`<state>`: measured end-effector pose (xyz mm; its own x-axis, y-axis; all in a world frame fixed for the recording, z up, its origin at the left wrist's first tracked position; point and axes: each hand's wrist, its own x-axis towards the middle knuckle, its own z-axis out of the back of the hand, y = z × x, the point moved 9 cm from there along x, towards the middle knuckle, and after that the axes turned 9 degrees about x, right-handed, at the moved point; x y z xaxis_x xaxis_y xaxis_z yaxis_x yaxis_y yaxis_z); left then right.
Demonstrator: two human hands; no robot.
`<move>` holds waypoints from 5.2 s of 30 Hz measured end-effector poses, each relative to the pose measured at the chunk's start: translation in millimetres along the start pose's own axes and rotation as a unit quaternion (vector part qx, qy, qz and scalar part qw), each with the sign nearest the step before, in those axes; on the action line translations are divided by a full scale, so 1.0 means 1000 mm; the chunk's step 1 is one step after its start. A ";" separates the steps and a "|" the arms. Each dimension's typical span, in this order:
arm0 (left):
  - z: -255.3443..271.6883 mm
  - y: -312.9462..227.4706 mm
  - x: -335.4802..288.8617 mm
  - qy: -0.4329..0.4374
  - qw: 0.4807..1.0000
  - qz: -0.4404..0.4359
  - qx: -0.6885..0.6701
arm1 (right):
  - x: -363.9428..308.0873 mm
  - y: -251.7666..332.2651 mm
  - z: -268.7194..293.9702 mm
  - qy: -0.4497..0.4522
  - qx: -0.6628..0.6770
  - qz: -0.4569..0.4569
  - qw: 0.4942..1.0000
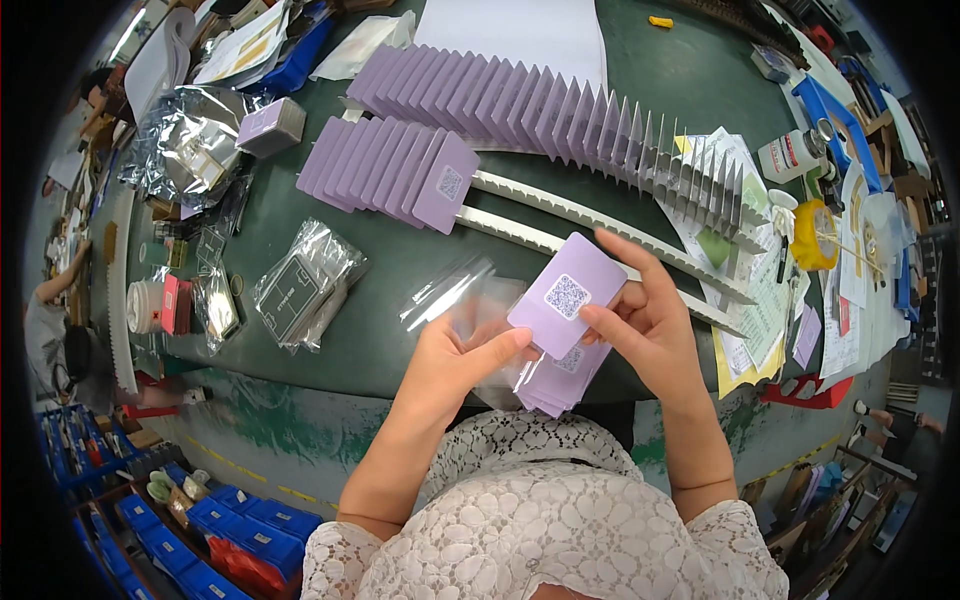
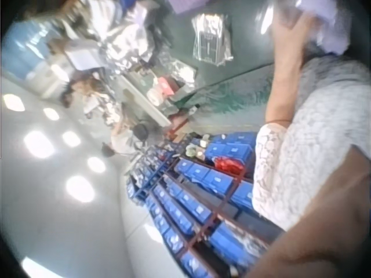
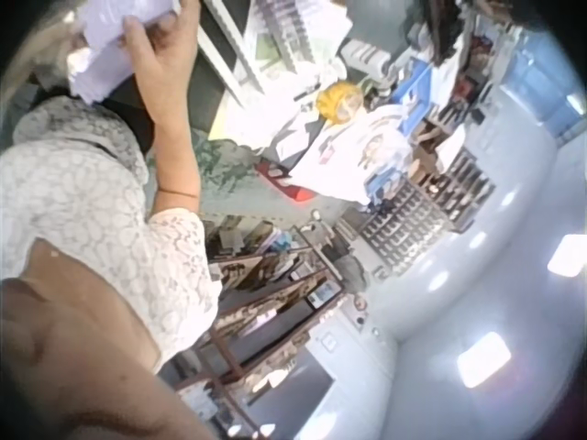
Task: The person repeatedly picks up small purple cards with QR codes and inserts them into clear plastic sleeves. The person handles the items one at a time, placing the filled sleeves into a stack on the table. The workspace is a green table with stacks of materials and other items.
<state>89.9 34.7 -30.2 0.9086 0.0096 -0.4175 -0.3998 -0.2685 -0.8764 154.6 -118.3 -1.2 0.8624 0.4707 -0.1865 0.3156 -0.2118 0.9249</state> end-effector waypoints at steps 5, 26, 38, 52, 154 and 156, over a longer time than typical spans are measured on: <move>0.002 0.002 0.003 -0.009 1.000 -0.014 0.009 | -0.010 0.007 -0.020 0.076 -0.219 0.077 0.970; 0.057 0.004 -0.003 -0.078 0.991 -0.061 -0.091 | 0.097 0.021 -0.109 0.083 -0.510 0.353 0.780; 0.033 -0.009 -0.005 -0.039 0.998 -0.053 -0.008 | 0.010 0.029 -0.055 0.125 -0.331 0.266 0.897; 0.008 -0.004 0.002 -0.013 0.999 -0.045 0.015 | -0.009 0.026 -0.017 0.008 -0.318 0.300 0.899; 0.002 0.008 -0.004 0.019 1.000 -0.015 0.001 | -0.013 -0.012 -0.007 0.052 -0.019 -0.007 0.998; 0.000 0.010 -0.004 0.015 0.998 -0.035 0.049 | -0.012 0.009 -0.008 0.020 -0.028 0.056 0.998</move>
<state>82.1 32.2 -36.7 0.9375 -0.0047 -0.3480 -0.3436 -0.1724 -0.9232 144.3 -119.1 11.5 0.8737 0.4816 -0.0690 0.1956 -0.2178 0.9562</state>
